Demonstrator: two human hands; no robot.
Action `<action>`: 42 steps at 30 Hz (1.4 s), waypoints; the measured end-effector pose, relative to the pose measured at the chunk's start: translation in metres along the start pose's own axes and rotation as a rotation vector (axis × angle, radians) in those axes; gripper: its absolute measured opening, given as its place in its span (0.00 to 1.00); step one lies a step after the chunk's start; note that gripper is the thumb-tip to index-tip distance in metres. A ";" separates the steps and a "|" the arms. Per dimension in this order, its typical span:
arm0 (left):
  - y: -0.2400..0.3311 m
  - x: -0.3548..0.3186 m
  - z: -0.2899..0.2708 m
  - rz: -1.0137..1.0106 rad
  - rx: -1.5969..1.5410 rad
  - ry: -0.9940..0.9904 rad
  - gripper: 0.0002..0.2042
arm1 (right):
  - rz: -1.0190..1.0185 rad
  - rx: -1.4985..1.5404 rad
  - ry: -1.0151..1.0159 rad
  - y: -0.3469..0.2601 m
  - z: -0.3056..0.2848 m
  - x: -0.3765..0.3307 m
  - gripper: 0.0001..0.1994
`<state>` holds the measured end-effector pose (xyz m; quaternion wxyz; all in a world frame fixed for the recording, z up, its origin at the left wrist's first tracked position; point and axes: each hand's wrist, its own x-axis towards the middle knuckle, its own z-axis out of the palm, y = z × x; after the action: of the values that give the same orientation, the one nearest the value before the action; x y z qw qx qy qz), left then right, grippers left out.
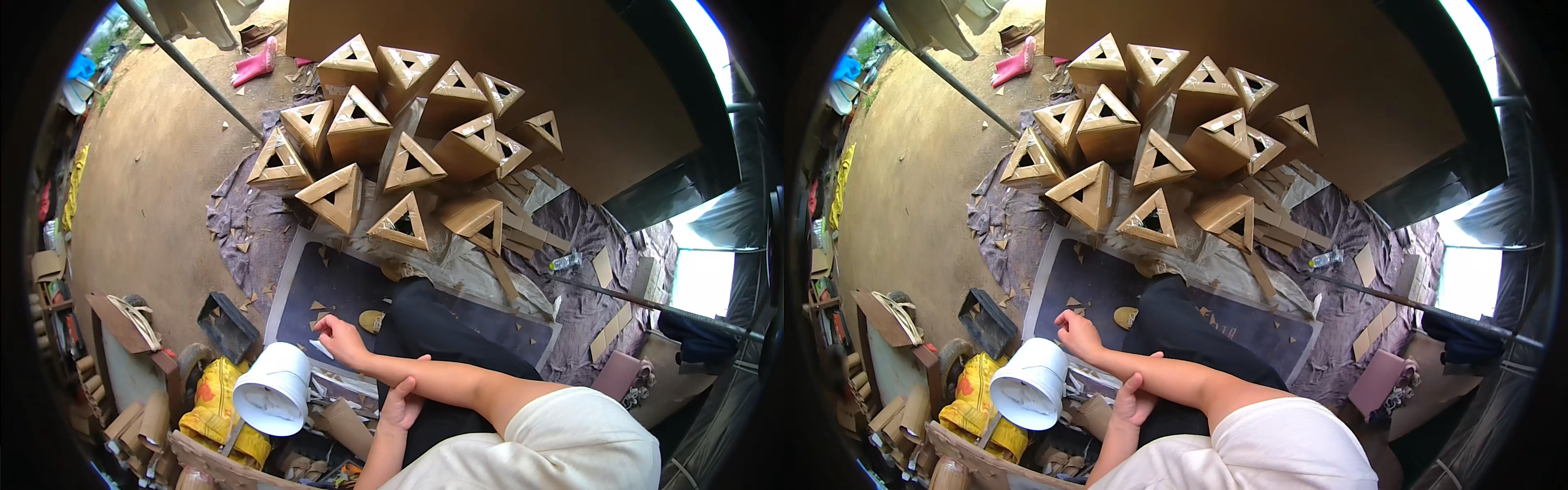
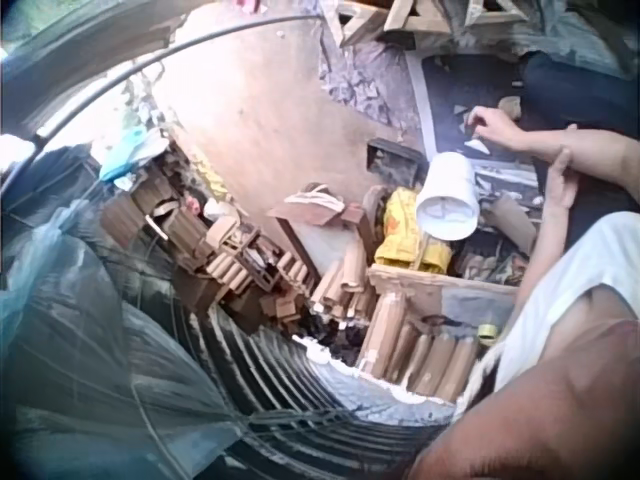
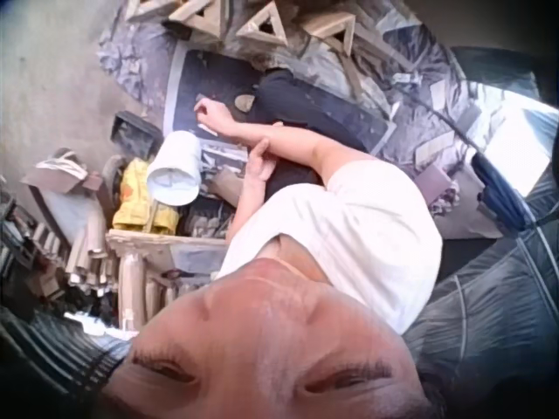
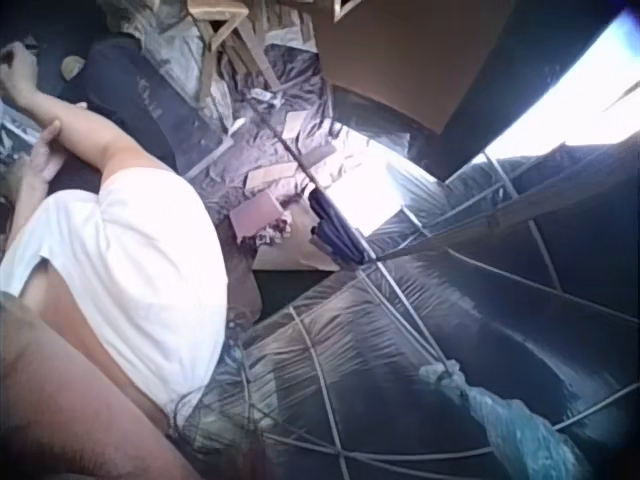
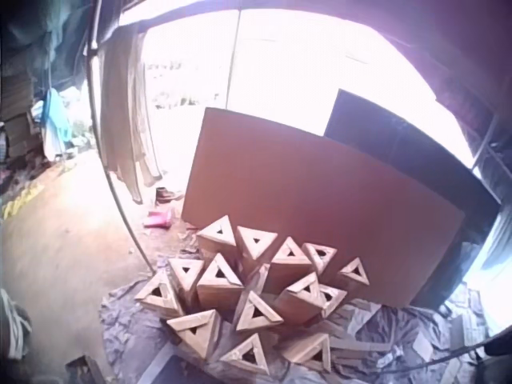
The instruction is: The person assembles triangular cardboard boxes by folding flat pieces and securing them with a tape dispenser. They place each completed box into a growing stack on the floor. The person also applies a small white label to one of the boxes before stacking it.
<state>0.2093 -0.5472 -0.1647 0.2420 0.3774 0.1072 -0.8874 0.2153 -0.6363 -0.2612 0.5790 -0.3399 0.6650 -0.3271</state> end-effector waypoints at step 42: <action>-0.126 0.220 0.013 0.395 -0.521 0.689 0.09 | 0.288 -0.641 0.263 0.019 -0.292 0.405 0.20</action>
<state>0.0056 -0.5208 -0.3136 0.4432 0.5898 0.3262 -0.5910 -0.1159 -0.9503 -0.4655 0.3929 -0.3619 0.8433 -0.0585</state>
